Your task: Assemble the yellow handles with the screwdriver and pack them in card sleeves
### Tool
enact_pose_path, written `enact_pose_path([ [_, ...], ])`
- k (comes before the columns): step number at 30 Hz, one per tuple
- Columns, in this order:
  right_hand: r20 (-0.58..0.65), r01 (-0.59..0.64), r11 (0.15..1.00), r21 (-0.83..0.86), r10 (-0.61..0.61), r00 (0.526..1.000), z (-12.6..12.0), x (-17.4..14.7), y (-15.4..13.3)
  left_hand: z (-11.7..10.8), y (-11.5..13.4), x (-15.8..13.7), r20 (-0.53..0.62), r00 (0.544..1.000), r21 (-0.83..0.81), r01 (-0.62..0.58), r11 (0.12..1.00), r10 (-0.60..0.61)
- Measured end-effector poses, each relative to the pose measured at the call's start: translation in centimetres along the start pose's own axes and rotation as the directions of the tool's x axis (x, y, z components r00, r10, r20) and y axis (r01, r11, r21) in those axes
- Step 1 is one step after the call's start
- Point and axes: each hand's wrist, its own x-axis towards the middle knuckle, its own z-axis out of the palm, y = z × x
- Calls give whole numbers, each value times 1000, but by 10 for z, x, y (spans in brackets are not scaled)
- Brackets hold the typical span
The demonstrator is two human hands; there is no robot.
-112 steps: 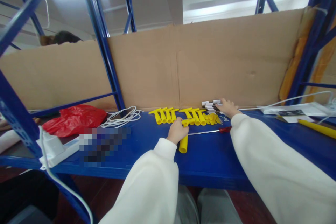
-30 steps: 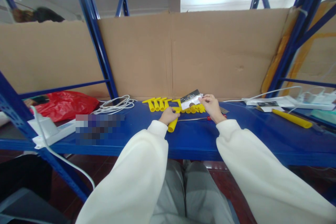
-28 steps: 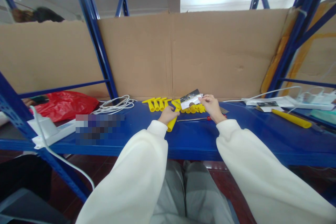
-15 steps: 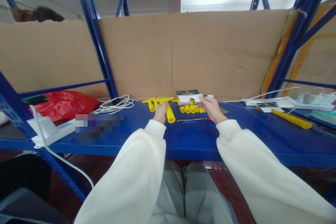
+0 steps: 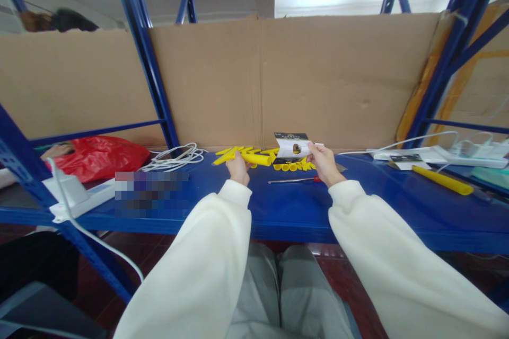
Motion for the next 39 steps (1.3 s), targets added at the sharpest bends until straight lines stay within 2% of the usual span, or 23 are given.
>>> enact_pose_path([
  [4, 47, 18, 999, -51, -16, 999, 1, 0, 2, 1, 0, -1, 0, 1000, -28, 17, 999, -17],
  [9, 146, -19, 995, -103, 34, 989, 7, -10, 1, 3, -2, -3, 52, 995, -49, 92, 994, -90],
  [16, 271, -50, 992, -120, 81, 959, 14, -22, -1, 4, -6, 1, 211, 956, -93, 225, 970, -202],
  [19, 259, -29, 991, -127, 61, 964, 16, -23, 0, 5, -11, 3, 277, 933, -55, 256, 965, -231],
  [24, 228, 22, 991, -132, 9, 974, 19, -26, 0, 5, -16, -2, 421, 865, 91, 260, 961, -274],
  [28, 196, 7, 993, -118, 16, 980, 19, -26, 0, 5, -16, -6, 457, 847, 157, 226, 961, -273],
  [32, 166, 10, 991, -131, 12, 986, 18, -23, 3, 5, -14, -7, 509, 797, 255, 222, 941, -326],
  [39, 118, -14, 994, -108, 27, 993, 16, -20, 7, 3, -6, -12, 477, 808, 375, 169, 912, -346],
])
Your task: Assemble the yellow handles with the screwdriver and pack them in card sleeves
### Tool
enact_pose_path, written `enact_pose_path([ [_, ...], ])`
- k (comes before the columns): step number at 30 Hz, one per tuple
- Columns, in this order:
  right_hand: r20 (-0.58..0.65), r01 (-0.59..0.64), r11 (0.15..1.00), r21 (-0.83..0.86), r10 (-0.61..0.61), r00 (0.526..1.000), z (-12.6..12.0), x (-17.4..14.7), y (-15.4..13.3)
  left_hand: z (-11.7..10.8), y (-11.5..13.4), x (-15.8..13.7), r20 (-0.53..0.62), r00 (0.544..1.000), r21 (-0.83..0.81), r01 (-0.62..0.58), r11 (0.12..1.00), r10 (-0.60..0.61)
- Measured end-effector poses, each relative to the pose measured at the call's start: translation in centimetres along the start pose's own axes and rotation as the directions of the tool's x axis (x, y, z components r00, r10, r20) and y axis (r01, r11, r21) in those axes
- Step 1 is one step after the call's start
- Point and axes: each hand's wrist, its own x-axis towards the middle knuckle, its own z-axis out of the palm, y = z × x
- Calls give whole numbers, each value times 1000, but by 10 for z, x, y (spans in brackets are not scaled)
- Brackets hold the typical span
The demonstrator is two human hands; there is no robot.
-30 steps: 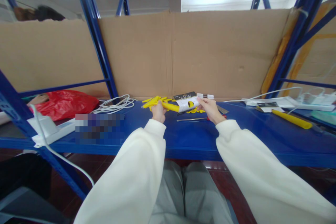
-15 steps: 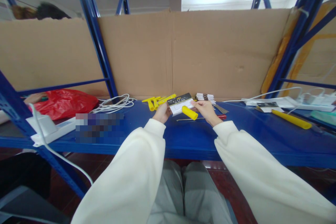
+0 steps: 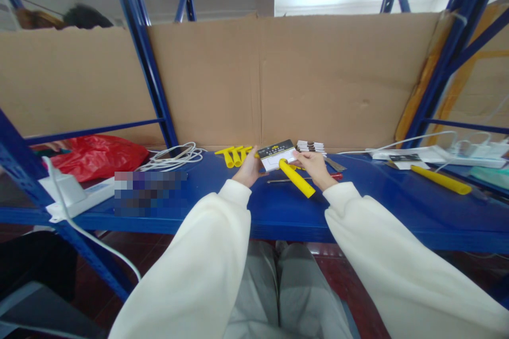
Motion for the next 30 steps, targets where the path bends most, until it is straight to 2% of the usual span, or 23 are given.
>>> enact_pose_path([
  [6, 4, -31, 999, 10, 31, 1000, -1, 0, -1, -1, -5, 5, -66, 988, -68, -140, 988, 136],
  [10, 4, -38, 999, -34, 38, 999, -3, 1, -4, 0, -7, 3, -105, 980, -103, -181, 978, 170],
  [18, 1, -46, 999, -16, 46, 999, -4, 2, -4, 2, -5, -5, 43, 995, -139, -80, 987, 87],
  [24, -12, -97, 994, 39, 98, 995, -3, 2, -4, 0, -8, -5, 126, 975, 41, -191, 981, 185],
  [27, 5, -138, 989, 59, 138, 990, 0, 1, -6, -1, -10, -2, 95, 972, 56, -219, 974, 213],
  [30, 10, -172, 984, 39, 171, 985, 1, -3, -9, -2, -11, 2, -4, 978, 37, -208, 977, 209],
])
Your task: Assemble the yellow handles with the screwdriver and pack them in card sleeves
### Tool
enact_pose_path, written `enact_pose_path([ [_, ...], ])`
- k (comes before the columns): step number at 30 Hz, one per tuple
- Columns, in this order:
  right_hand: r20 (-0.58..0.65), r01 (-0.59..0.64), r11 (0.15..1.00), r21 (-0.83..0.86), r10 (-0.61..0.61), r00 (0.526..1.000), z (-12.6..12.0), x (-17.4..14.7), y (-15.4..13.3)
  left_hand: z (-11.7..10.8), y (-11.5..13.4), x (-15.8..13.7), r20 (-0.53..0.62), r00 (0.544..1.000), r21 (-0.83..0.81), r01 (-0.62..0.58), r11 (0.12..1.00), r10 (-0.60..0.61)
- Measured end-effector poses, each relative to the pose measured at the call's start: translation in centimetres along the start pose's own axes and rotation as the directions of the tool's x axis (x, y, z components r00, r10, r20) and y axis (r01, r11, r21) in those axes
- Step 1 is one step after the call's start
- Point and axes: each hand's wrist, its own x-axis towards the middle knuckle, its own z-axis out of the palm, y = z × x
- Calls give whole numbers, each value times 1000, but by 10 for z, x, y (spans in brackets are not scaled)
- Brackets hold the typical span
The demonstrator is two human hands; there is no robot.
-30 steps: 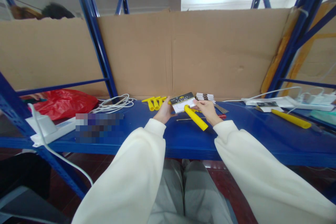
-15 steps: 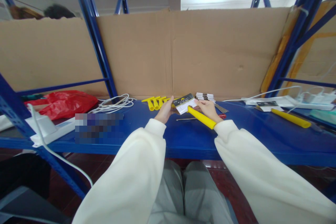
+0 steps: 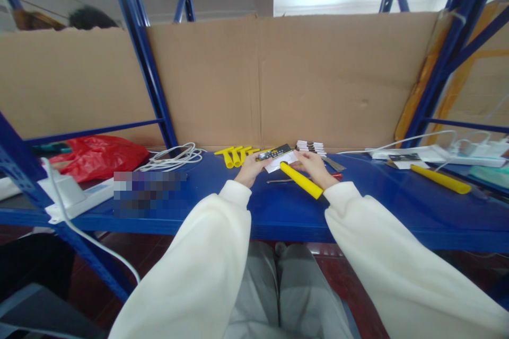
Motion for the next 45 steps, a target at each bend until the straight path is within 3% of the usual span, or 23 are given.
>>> enact_pose_path([
  [4, 1, -79, 993, -92, 79, 997, -1, -7, -1, -2, 0, 3, -115, 993, 11, 35, 999, -33],
  [10, 316, -125, 979, -160, 171, 933, 3, -17, -3, -5, 1, 4, -93, 995, 47, 29, 998, -24],
  [18, 433, -94, 981, -171, 160, 887, 5, -24, -9, -8, -3, 12, -224, 974, 32, -14, 999, 20],
  [23, 451, -108, 985, -136, 159, 878, 5, -22, -7, -7, -2, 12, -248, 968, 66, -26, 997, 41],
  [30, 489, -9, 975, -223, 119, 864, 3, -15, 1, -8, 0, 8, -95, 995, 231, -9, 973, 31],
  [38, 473, 11, 933, -359, 171, 864, 9, -19, -6, -8, -5, 14, -180, 954, 357, -164, 920, 240],
  [45, 415, 36, 934, -355, 123, 901, 11, -22, -14, -9, -6, 18, -189, 928, 420, -219, 881, 321],
])
